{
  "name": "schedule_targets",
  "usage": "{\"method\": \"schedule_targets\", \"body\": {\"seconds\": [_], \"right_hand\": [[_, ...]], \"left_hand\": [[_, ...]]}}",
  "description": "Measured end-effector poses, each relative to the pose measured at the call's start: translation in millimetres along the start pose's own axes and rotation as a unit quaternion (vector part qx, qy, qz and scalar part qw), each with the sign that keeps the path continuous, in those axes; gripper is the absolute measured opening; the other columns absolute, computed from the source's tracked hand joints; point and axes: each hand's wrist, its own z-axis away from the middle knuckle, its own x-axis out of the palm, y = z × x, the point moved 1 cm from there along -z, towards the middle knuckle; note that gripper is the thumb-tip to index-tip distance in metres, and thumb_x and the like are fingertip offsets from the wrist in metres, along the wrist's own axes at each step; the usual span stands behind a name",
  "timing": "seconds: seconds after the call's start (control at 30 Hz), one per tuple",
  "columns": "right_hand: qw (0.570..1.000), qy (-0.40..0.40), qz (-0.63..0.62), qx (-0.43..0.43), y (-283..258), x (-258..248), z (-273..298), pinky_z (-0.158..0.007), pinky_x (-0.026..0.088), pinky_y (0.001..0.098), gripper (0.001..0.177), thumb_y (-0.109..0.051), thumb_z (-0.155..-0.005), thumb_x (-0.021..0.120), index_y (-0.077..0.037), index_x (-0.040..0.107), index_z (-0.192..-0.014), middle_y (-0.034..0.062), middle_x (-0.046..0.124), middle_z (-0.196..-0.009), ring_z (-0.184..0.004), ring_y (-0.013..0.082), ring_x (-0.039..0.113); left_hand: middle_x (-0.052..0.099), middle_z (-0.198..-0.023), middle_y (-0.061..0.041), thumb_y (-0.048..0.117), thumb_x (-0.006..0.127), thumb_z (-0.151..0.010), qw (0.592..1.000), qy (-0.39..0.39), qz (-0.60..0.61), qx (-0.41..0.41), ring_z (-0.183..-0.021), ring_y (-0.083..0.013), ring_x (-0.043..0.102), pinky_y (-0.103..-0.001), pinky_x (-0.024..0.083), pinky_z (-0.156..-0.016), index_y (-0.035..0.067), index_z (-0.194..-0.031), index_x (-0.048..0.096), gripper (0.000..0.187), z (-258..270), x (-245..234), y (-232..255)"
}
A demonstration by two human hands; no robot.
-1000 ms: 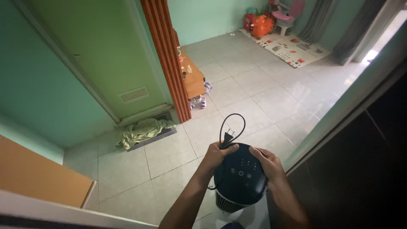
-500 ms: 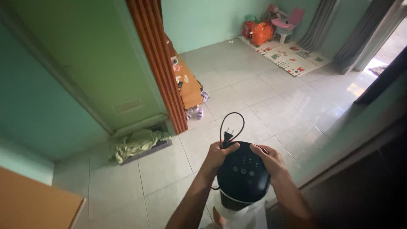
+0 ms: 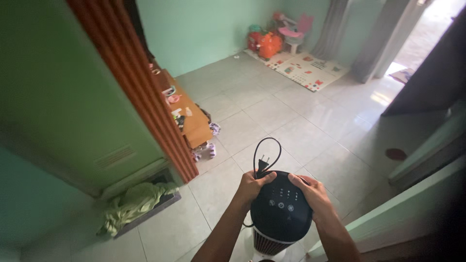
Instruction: The person unplugs a tower fan, carries it outside, and uses a screwdriver to remove a screw from the fan's grille. They then attempt to detach the front grille by hand.
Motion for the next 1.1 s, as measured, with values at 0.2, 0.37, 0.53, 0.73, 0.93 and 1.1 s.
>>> {"method": "schedule_targets", "body": {"seconds": [0.2, 0.37, 0.53, 0.73, 0.93, 1.1], "right_hand": [[0.999, -0.009, -0.027, -0.031, -25.0, 1.7, -48.0, -0.051, 0.056, 0.0281, 0.049, -0.028, -0.086, 0.077, 0.013, 0.072, -0.113, 0.0156, 0.073, -0.079, -0.059, 0.0183, 0.068], [1.000, 0.010, -0.008, -0.025, -52.0, 2.9, -95.3, -0.053, 0.059, 0.0283, 0.047, -0.028, -0.085, 0.076, 0.009, 0.072, -0.113, 0.0165, 0.075, -0.082, -0.061, 0.0182, 0.071], [1.000, 0.000, 0.008, -0.021, -75.5, -1.4, -149.7, -0.052, 0.058, 0.0326, 0.045, -0.027, -0.088, 0.073, 0.009, 0.070, -0.114, 0.0188, 0.074, -0.081, -0.059, 0.0213, 0.070], [0.996, -0.066, -0.033, -0.044, -112.8, -11.2, -203.0, -0.055, 0.057, 0.0265, 0.042, -0.025, -0.089, 0.073, 0.010, 0.073, -0.112, 0.0129, 0.075, -0.083, -0.062, 0.0148, 0.069], [0.998, -0.041, -0.011, -0.041, -140.0, -21.0, -248.5, -0.053, 0.057, 0.0306, 0.040, -0.025, -0.089, 0.072, 0.009, 0.072, -0.111, 0.0158, 0.075, -0.080, -0.061, 0.0187, 0.070], [0.997, -0.044, -0.046, -0.053, -159.6, -35.4, -288.8, -0.055, 0.057, 0.0266, 0.042, -0.025, -0.089, 0.075, 0.011, 0.073, -0.111, 0.0135, 0.075, -0.083, -0.063, 0.0156, 0.070]], "left_hand": [[0.075, -0.078, -0.011, 0.020, 0.081, -0.085, 0.999, -0.046, 0.012, 0.015, -0.062, -0.0166, 0.071, -0.028, 0.059, -0.056, -0.002, -0.093, 0.073, 0.024, -61.6, 4.4, 24.6], [0.074, -0.079, -0.011, 0.019, 0.081, -0.086, 0.998, -0.055, 0.027, 0.029, -0.063, -0.0153, 0.071, -0.027, 0.058, -0.056, -0.002, -0.093, 0.072, 0.024, -114.7, 10.6, 40.3], [0.073, -0.075, -0.012, 0.022, 0.081, -0.085, 0.999, -0.009, -0.038, 0.021, -0.058, -0.0173, 0.070, -0.030, 0.057, -0.051, -0.001, -0.092, 0.070, 0.026, -170.6, 18.7, 50.3], [0.073, -0.077, -0.010, 0.021, 0.083, -0.083, 0.999, -0.010, 0.013, 0.052, -0.061, -0.0153, 0.070, -0.027, 0.058, -0.054, -0.001, -0.093, 0.071, 0.027, -227.6, 36.5, 64.8], [0.074, -0.074, -0.010, 0.023, 0.082, -0.083, 0.999, 0.011, -0.029, 0.039, -0.059, -0.0164, 0.070, -0.028, 0.056, -0.052, 0.000, -0.092, 0.072, 0.026, -280.1, 52.0, 75.5], [0.075, -0.078, -0.009, 0.021, 0.084, -0.084, 0.998, -0.034, 0.017, 0.045, -0.062, -0.0148, 0.070, -0.027, 0.057, -0.056, -0.001, -0.093, 0.074, 0.025, -332.8, 68.0, 83.9]]}}
